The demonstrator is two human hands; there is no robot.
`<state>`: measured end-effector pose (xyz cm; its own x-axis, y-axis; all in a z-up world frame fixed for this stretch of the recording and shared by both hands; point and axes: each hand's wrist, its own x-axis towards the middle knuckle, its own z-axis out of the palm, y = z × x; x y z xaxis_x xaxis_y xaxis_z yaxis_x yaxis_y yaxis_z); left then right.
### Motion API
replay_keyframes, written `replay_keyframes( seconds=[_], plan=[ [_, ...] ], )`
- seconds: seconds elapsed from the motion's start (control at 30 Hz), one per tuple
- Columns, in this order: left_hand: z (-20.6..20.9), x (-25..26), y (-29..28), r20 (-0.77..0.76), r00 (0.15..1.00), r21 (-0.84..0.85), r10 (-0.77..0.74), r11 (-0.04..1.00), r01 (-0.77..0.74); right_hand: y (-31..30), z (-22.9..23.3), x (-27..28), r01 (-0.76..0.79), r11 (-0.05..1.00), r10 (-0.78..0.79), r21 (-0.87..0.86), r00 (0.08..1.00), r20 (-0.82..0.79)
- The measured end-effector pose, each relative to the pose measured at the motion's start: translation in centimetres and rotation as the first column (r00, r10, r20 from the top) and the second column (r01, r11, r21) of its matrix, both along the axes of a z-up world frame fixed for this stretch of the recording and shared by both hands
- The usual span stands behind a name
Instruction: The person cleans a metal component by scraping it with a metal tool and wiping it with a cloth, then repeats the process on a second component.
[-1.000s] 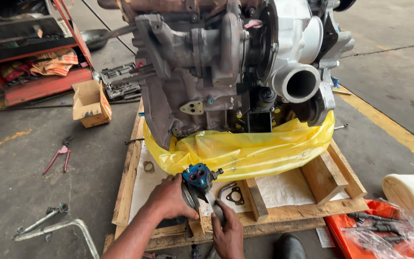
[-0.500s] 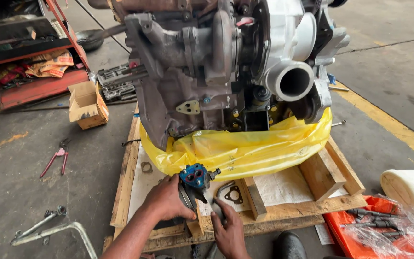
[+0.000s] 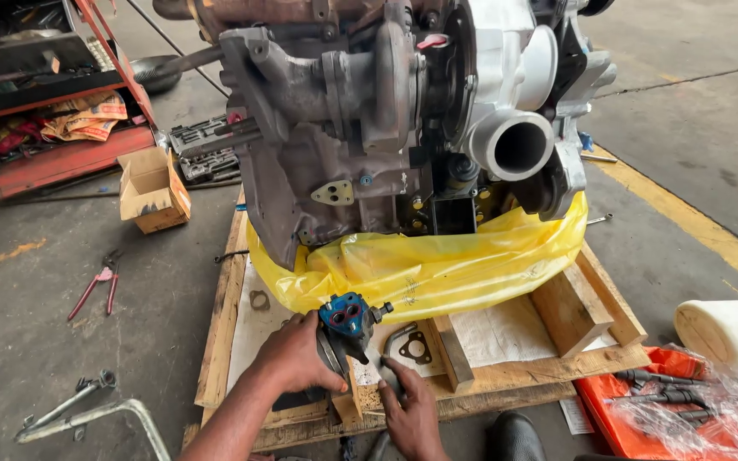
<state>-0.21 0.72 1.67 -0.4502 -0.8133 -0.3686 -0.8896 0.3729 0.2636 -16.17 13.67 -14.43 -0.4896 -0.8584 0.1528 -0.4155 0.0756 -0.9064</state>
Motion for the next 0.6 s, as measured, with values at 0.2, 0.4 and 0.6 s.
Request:
replay_keyframes(
  seconds=[0.2,0.4,0.6],
  plan=[
    [-2.2,0.5,-1.1,-0.058,0.996,-0.108,-0.067,0.992,0.061,0.0,1.1,0.0,-0.033,0.999,0.036,-0.029,0.991,0.127],
    [-0.5,0.3,0.1,0.013,0.999,0.000,-0.038,0.999,0.038,0.8,1.2,0.2,-0.036,0.996,0.042,-0.087,0.996,0.076],
    [-2.0,0.8,-0.2,-0.006,0.999,-0.002,-0.037,0.999,0.037,0.9,1.8,-0.1,-0.069,0.987,0.021,0.148,0.954,0.300]
  ],
)
